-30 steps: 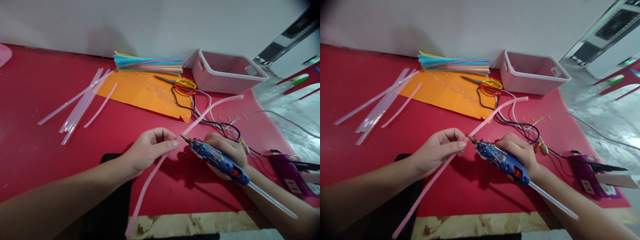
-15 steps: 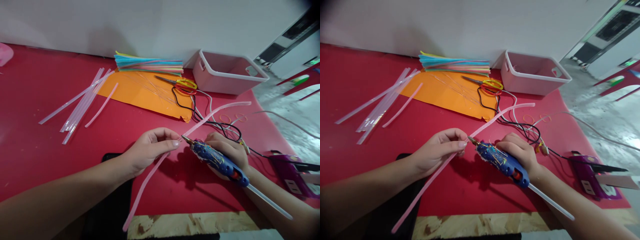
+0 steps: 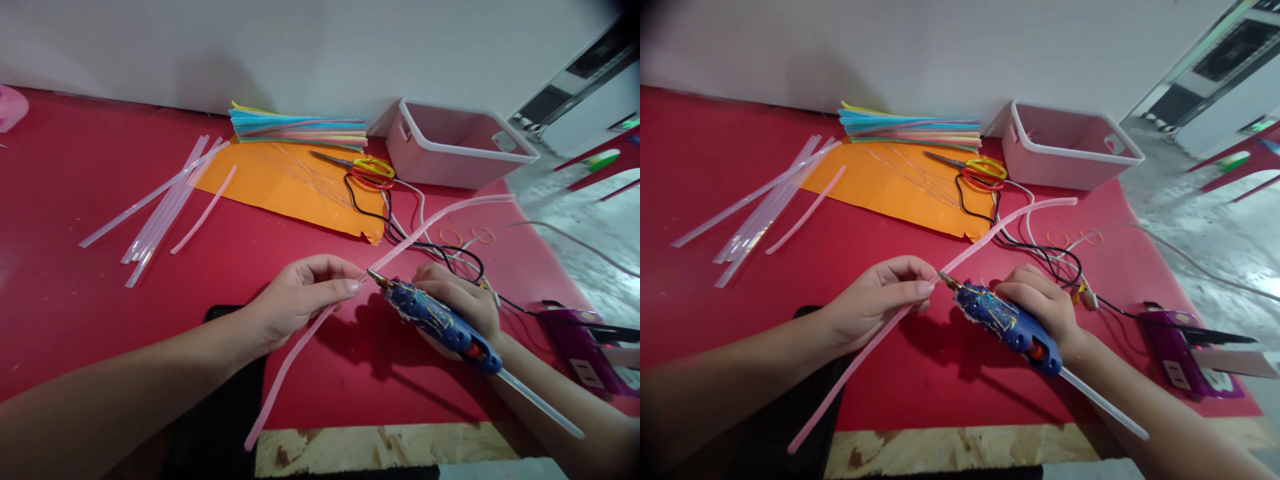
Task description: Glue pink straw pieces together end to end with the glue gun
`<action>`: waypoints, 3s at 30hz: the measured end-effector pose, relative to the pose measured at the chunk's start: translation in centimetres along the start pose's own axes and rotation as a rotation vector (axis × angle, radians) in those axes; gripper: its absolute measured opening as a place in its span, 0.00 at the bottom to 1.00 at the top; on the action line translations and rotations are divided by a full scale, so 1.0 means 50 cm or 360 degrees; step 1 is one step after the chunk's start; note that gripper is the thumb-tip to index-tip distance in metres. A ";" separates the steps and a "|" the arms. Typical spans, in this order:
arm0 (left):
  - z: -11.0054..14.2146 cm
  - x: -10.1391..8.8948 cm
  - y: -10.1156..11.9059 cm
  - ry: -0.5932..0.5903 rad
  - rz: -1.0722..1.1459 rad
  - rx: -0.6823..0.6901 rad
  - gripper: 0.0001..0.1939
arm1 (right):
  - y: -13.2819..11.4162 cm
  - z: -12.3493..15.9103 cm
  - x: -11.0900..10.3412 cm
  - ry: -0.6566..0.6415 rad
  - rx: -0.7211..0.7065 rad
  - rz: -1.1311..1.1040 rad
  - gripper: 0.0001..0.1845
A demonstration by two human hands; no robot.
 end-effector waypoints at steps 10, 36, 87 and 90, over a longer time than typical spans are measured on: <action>0.000 -0.008 -0.006 0.0044 0.0031 -0.0023 0.08 | -0.001 -0.003 -0.003 -0.0003 0.0019 0.0030 0.07; 0.001 0.000 0.000 0.0020 0.0073 -0.0007 0.07 | 0.002 0.003 -0.007 0.0083 -0.0091 -0.0004 0.13; 0.007 0.004 -0.001 -0.0018 0.0099 -0.0064 0.10 | 0.011 0.003 -0.015 0.0151 0.0020 0.0010 0.15; 0.008 0.010 -0.001 -0.0076 0.0088 -0.0055 0.09 | 0.010 0.007 -0.017 0.0180 -0.0048 0.0004 0.16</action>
Point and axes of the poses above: each hand's wrist, its own z-axis away from the middle knuckle, its own x-axis out of the palm, y = z × x, the point moved 8 cm from there along -z, towards the middle knuckle, and after that the axes turned 7 degrees about z, right-handed, at the moved point
